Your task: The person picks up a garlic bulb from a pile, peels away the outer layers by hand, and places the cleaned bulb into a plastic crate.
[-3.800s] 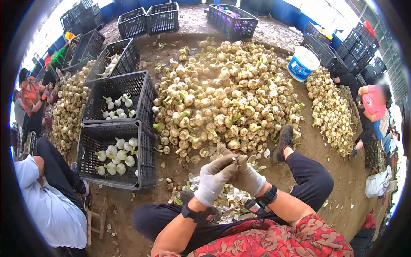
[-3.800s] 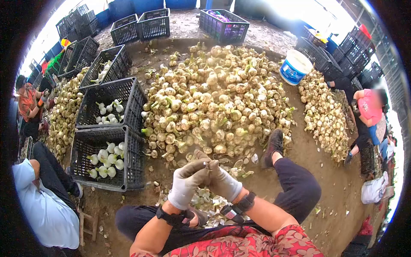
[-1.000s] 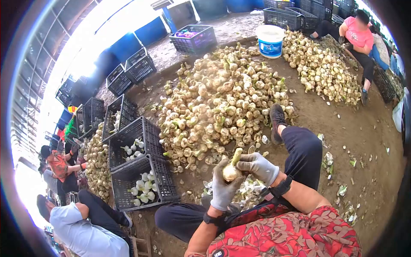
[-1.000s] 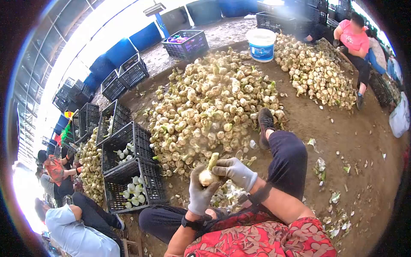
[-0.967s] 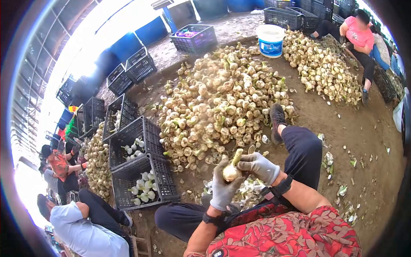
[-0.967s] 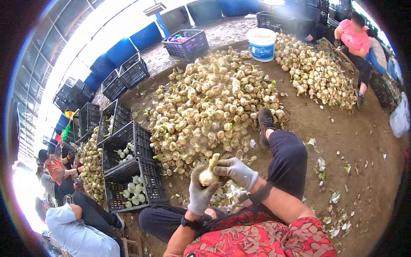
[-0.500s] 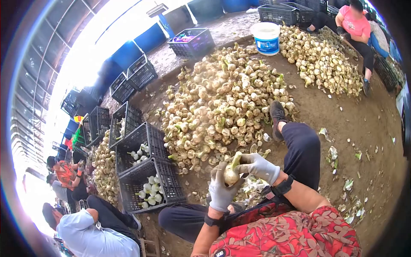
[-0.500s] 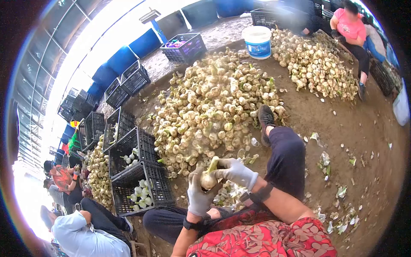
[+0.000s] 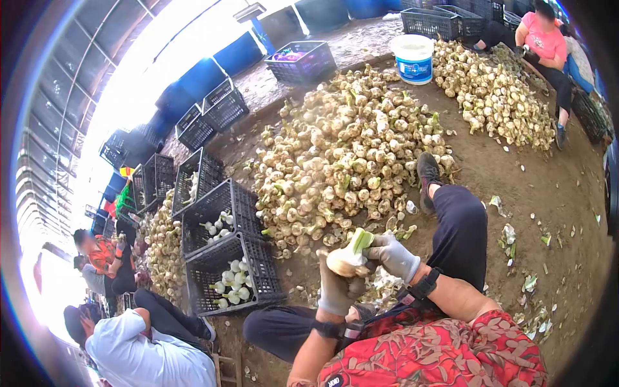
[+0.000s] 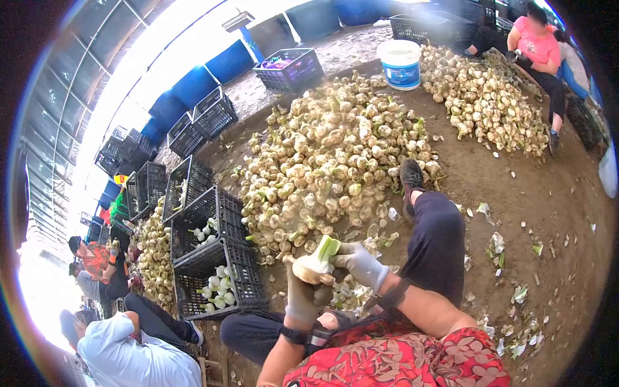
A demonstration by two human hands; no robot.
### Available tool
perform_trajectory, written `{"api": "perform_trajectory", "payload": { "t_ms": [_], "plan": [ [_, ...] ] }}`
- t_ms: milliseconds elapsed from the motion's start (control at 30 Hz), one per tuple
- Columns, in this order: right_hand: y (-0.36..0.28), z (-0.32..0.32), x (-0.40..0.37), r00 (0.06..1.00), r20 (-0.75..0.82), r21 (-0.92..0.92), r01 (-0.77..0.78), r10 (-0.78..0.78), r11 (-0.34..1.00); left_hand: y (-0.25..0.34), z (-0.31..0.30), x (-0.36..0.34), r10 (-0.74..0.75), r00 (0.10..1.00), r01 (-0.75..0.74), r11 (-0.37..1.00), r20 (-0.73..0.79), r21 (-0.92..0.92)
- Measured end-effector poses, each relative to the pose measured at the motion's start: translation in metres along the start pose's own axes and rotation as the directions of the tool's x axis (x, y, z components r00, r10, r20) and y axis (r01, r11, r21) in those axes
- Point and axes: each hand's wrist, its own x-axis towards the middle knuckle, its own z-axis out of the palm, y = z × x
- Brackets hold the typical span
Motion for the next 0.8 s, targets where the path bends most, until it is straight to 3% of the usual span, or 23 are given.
{"api": "perform_trajectory", "payload": {
  "t_ms": [33, 100, 133, 167, 200, 233, 267, 300, 333, 367, 400, 433, 467, 500, 533, 600, 633, 667, 733, 767, 800],
  "plan": [
    [-0.001, 0.001, -0.001, 1.0, 0.004, -0.002, -0.003, 0.003, 1.0, -0.003, -0.033, 0.01, -0.129, 0.956, 0.188, 0.959, 0.264, -0.21],
    [-0.004, 0.004, -0.002, 0.994, -0.067, 0.241, -0.07, 0.089, 0.968, -0.002, -0.039, 0.011, -0.077, 0.996, 0.077, 0.997, -0.054, -0.001],
    [0.013, -0.003, 0.008, 0.979, -0.206, 0.156, 0.024, 0.009, 0.987, -0.005, -0.025, 0.008, 0.101, 0.986, -0.082, 0.987, -0.136, 0.138],
    [0.011, -0.003, 0.007, 0.979, -0.205, 0.159, 0.028, 0.006, 0.987, -0.011, -0.011, 0.006, 0.281, 0.94, -0.221, 0.933, -0.191, 0.285],
    [0.012, -0.002, 0.004, 0.985, -0.137, -0.21, 0.076, -0.107, 0.975, -0.019, -0.028, 0.01, 0.452, 0.89, -0.339, 0.753, -0.068, 0.564],
    [0.013, -0.001, 0.002, 0.983, -0.032, -0.546, 0.136, -0.183, 0.827, -0.026, -0.03, 0.011, 0.515, 0.857, -0.422, 0.716, -0.014, 0.556],
    [0.006, 0.006, -0.003, 0.973, 0.129, -0.541, 0.231, -0.192, 0.809, -0.035, -0.031, 0.019, 0.604, 0.793, -0.489, 0.708, -0.078, 0.51],
    [0.001, 0.018, -0.013, 0.983, 0.149, -0.435, 0.165, -0.11, 0.885, -0.04, -0.034, 0.026, 0.68, 0.718, -0.556, 0.688, -0.148, 0.466],
    [0.008, 0.014, -0.01, 0.988, 0.156, -0.347, 0.043, 0.013, 0.937, -0.036, -0.036, 0.026, 0.681, 0.716, -0.553, 0.689, -0.156, 0.468],
    [0.013, 0.009, -0.008, 0.976, 0.174, -0.258, -0.085, 0.133, 0.962, -0.029, -0.038, 0.024, 0.513, 0.833, -0.442, 0.842, -0.207, 0.31],
    [0.011, 0.011, -0.009, 0.974, 0.177, -0.26, -0.089, 0.138, 0.962, -0.023, -0.041, 0.023, 0.325, 0.92, -0.301, 0.944, -0.219, 0.135],
    [0.005, 0.011, -0.01, 0.983, 0.128, 0.0, -0.131, 0.13, 0.991, -0.017, -0.051, 0.021, 0.326, 0.92, -0.303, 0.944, -0.218, 0.132],
    [0.001, 0.011, -0.01, 0.988, 0.075, 0.263, -0.151, 0.136, 0.953, -0.013, -0.067, 0.018, 0.23, 0.973, -0.23, 0.973, -0.027, -0.02],
    [0.002, 0.001, -0.005, 0.995, 0.015, 0.3, -0.102, 0.102, 0.949, -0.011, -0.075, 0.017, 0.15, 0.972, -0.123, 0.98, 0.178, -0.154],
    [-0.003, -0.001, -0.002, 0.998, -0.026, 0.347, -0.051, 0.064, 0.937, -0.004, -0.047, 0.01, 0.17, 0.985, -0.172, 0.973, -0.027, -0.152],
    [-0.01, -0.007, 0.007, 0.996, -0.083, 0.432, 0.027, 0.01, 0.901, 0.008, -0.032, 0.005, 0.112, 0.993, -0.109, 0.987, 0.025, -0.12],
    [-0.013, -0.008, 0.01, 0.996, -0.092, 0.431, 0.033, 0.008, 0.902, 0.015, -0.029, 0.004, 0.052, 0.996, -0.045, 0.996, 0.076, -0.083],
    [-0.018, -0.009, 0.012, 0.978, -0.204, 0.438, 0.132, -0.045, 0.889, 0.022, -0.027, 0.003, -0.034, 0.99, 0.044, 0.997, 0.135, -0.067],
    [-0.037, -0.015, 0.02, 0.929, -0.355, 0.473, 0.272, -0.101, 0.838, 0.034, -0.039, 0.002, -0.17, 0.982, 0.162, 0.983, 0.086, 0.09],
    [-0.041, -0.03, 0.026, 0.92, -0.344, 0.311, 0.3, -0.187, 0.902, 0.041, -0.029, -0.004, -0.207, 0.976, 0.191, 0.96, 0.062, 0.203],
    [-0.048, -0.045, 0.031, 0.949, -0.262, -0.161, 0.136, -0.175, 0.978, 0.045, -0.023, -0.007, -0.2, 0.979, 0.19, 0.959, 0.031, 0.211]
  ]
}}
